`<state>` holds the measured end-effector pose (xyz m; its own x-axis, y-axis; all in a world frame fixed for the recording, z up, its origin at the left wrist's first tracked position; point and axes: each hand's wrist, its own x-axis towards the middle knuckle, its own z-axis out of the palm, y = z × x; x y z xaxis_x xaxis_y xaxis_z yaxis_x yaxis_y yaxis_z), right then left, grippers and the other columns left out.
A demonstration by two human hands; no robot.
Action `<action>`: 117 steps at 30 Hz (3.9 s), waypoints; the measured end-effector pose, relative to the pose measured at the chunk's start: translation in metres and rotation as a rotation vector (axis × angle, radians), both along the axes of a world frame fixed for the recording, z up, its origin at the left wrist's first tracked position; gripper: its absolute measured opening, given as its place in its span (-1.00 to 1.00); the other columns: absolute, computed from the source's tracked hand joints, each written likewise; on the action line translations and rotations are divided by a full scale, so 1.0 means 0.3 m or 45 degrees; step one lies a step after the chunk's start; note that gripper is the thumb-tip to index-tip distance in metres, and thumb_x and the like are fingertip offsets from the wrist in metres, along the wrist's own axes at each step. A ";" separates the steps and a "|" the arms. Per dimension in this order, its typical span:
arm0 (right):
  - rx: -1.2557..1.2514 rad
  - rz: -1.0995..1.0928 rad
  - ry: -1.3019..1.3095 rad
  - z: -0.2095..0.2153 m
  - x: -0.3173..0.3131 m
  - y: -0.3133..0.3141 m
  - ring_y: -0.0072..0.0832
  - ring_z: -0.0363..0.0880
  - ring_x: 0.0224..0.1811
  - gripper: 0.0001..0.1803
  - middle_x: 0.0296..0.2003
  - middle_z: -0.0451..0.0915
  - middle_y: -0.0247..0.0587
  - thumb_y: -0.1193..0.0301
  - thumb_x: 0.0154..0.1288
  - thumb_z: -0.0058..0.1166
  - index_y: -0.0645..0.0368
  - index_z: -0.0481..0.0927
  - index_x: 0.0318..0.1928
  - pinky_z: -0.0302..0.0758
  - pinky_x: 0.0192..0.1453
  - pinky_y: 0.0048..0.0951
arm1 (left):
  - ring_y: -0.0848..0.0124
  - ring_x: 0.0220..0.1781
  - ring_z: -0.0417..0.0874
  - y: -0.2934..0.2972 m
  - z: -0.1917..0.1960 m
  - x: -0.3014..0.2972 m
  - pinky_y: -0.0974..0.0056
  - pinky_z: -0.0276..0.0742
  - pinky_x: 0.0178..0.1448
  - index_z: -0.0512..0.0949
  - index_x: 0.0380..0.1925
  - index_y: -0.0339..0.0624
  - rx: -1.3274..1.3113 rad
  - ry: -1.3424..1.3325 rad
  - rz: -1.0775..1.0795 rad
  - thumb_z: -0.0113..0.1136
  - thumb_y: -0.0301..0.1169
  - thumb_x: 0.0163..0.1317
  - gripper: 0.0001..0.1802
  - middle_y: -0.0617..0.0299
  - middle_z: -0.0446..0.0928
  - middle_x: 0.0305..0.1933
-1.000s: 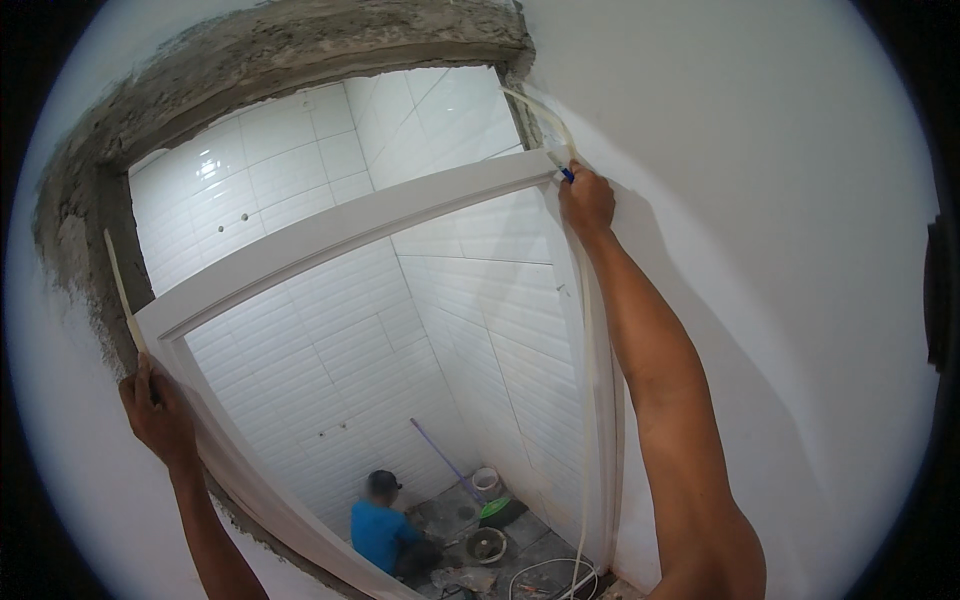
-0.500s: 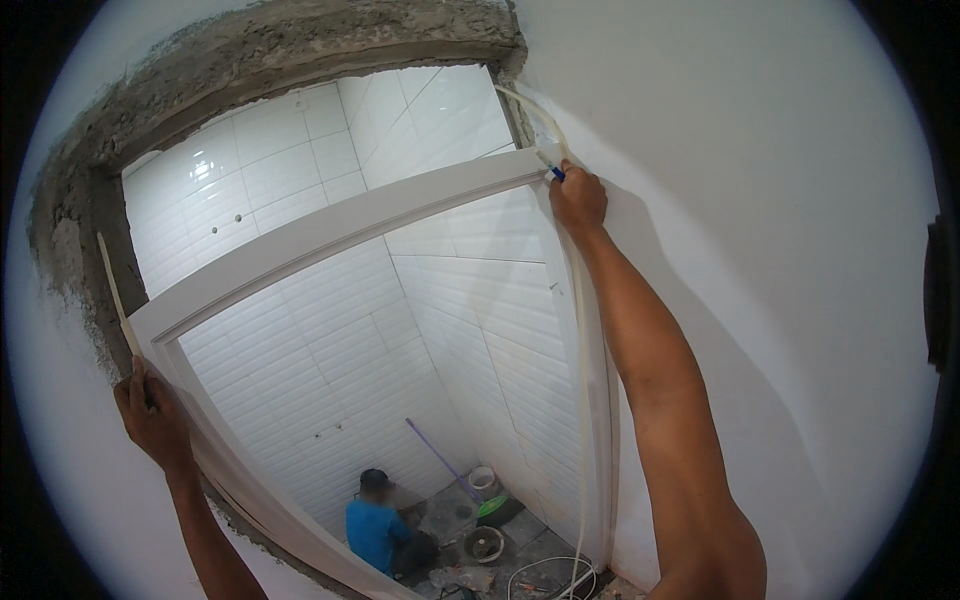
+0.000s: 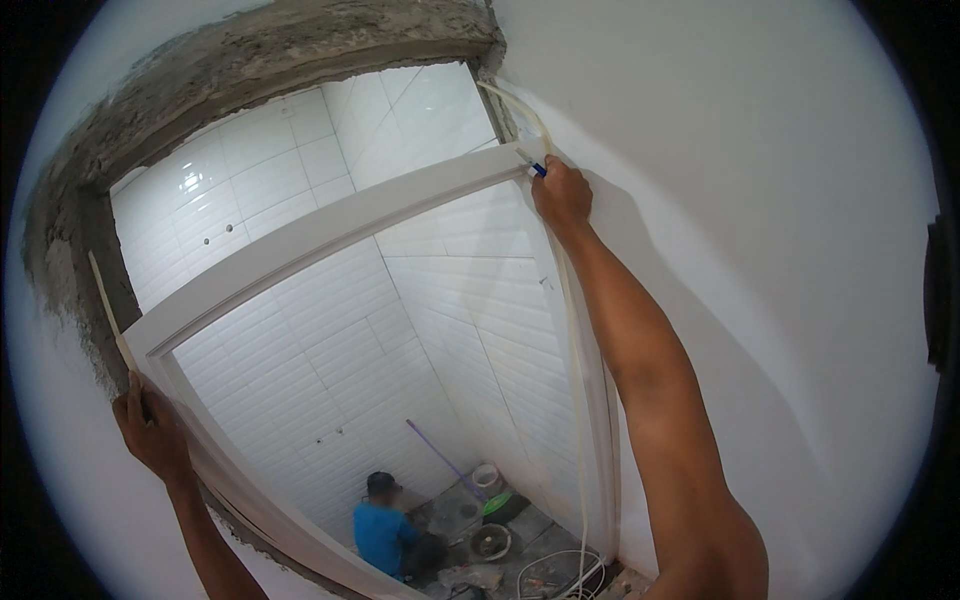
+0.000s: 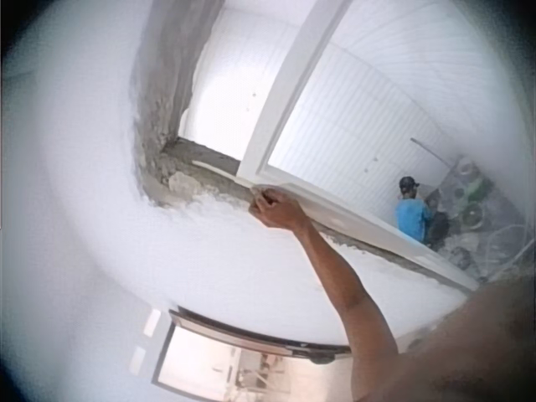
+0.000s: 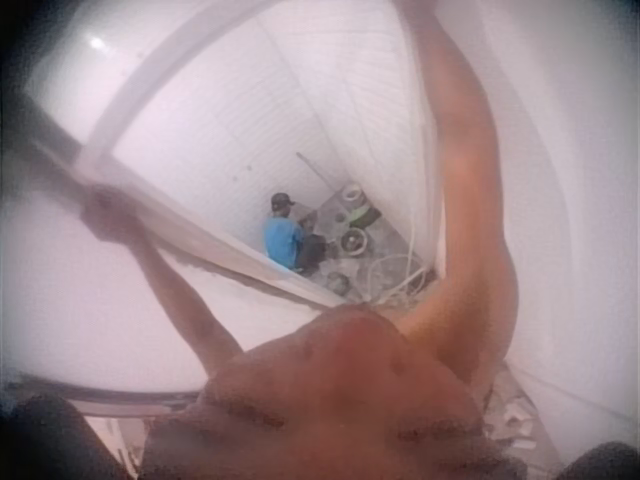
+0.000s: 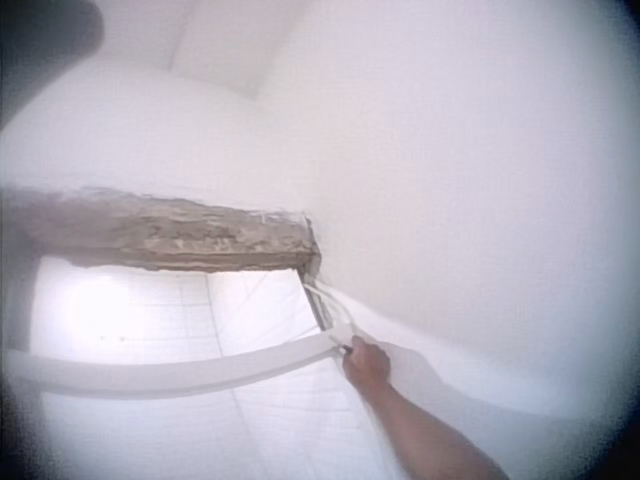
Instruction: The person positions a white door frame into a rough wall opening and uses a blue pen to mark the wall along the frame's edges. The person repeatedly lifts, aligns, and marks the frame to prepare for installation.
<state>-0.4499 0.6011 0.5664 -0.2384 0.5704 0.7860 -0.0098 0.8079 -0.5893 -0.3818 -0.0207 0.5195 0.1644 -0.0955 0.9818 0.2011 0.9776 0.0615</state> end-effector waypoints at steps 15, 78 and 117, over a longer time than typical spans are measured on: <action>-0.002 -0.028 0.070 -0.006 -0.013 -0.001 0.08 0.67 -0.15 -0.79 -0.28 0.68 0.13 0.36 0.26 0.00 0.18 0.62 -0.21 0.57 -0.02 0.04 | 0.29 -0.18 0.58 -0.008 -0.002 -0.008 0.27 0.53 -0.10 0.61 0.10 -0.16 -0.011 0.038 0.012 0.09 -0.54 0.35 -0.66 0.14 0.52 -0.17; -0.006 -0.042 0.024 -0.010 -0.018 0.008 0.05 0.67 -0.11 -0.79 -0.25 0.68 0.10 0.35 0.27 0.02 0.16 0.62 -0.19 0.57 0.00 0.05 | 0.29 -0.20 0.59 -0.008 -0.002 -0.002 0.25 0.54 -0.09 0.63 0.08 -0.12 0.002 0.061 -0.034 0.11 -0.55 0.30 -0.65 0.15 0.52 -0.20; 0.199 -0.062 0.041 -0.012 -0.145 0.209 0.10 0.59 0.03 -0.57 -0.05 0.63 0.19 0.30 0.31 -0.09 0.26 0.58 0.08 0.47 0.12 -0.02 | 0.22 -0.48 0.55 0.180 0.014 0.083 0.17 0.52 -0.37 0.69 -0.17 -0.19 0.288 0.163 -0.239 0.30 -0.54 0.11 -0.76 0.12 0.46 -0.44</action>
